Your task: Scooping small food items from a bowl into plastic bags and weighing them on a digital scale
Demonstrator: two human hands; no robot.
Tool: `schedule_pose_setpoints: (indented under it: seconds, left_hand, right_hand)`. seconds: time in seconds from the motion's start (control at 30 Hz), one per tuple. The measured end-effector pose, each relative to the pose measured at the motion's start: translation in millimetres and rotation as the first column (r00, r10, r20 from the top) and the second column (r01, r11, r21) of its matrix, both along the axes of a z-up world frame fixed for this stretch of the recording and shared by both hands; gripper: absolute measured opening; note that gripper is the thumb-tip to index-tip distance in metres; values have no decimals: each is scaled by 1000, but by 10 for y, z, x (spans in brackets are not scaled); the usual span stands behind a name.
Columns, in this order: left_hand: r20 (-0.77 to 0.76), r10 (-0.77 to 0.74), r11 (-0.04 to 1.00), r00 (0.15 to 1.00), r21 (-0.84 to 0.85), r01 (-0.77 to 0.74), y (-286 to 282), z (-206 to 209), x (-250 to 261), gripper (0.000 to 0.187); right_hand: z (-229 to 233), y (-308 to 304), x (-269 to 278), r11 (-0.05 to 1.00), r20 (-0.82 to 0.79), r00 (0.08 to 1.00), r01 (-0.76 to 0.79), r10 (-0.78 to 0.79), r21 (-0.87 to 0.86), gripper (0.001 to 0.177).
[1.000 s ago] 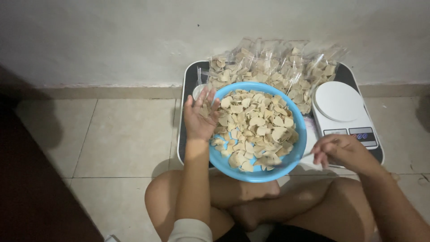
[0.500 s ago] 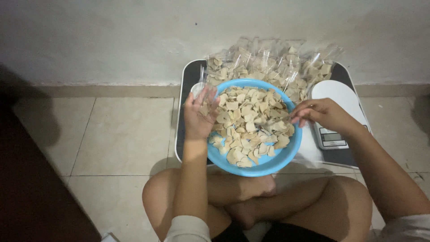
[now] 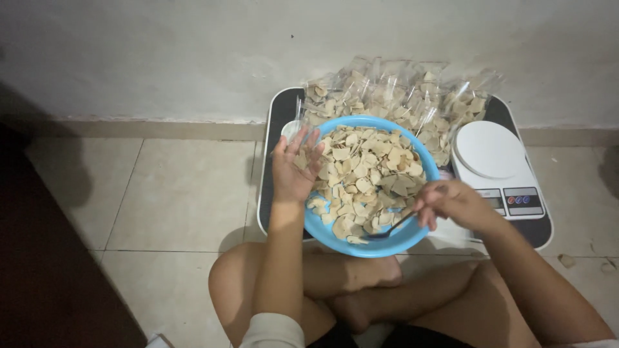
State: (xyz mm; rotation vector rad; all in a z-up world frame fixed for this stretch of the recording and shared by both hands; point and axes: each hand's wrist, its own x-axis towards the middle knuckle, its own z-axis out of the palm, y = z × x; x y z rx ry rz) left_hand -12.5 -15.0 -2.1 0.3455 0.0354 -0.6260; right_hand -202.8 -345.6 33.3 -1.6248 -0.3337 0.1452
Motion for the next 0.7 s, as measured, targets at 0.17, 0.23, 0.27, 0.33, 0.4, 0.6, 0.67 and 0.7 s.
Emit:
schedule_pose_setpoints:
  seconds: [0.17, 0.23, 0.27, 0.33, 0.4, 0.6, 0.67, 0.7]
  left_hand:
    - [6, 7, 999, 1000, 38, -7, 4, 6, -11, 63]
    - [15, 14, 999, 1000, 41, -15, 3, 16, -17, 63]
    - [20, 11, 999, 1000, 36, -12, 5, 27, -20, 63]
    - [26, 6, 1000, 1000, 31, -7, -1, 7, -29, 63]
    - [18, -5, 1000, 1000, -8, 6, 1, -33, 4, 61]
    - [40, 18, 1000, 999, 13, -18, 7, 76, -57, 61]
    - [38, 19, 1000, 999, 17, -20, -9, 50, -61, 60]
    - [35, 23, 1000, 999, 21, -23, -1, 44, -55, 60]
  right_hand:
    - [81, 122, 62, 996, 96, 995, 50, -42, -79, 22]
    - [151, 109, 148, 987, 129, 988, 96, -80, -128, 22]
    - [250, 158, 178, 965, 107, 978, 197, -181, -173, 22]
    - [350, 187, 242, 929, 91, 955, 296, -283, -220, 22]
    - [362, 158, 367, 913, 156, 931, 356, -329, -202, 22]
    - [479, 188, 755, 899, 123, 893, 437, -433, -8, 42]
    - [418, 306, 1035, 864, 29, 871, 482, -491, 145, 50]
    - [392, 378, 1192, 801, -74, 846, 525, -528, 288, 58]
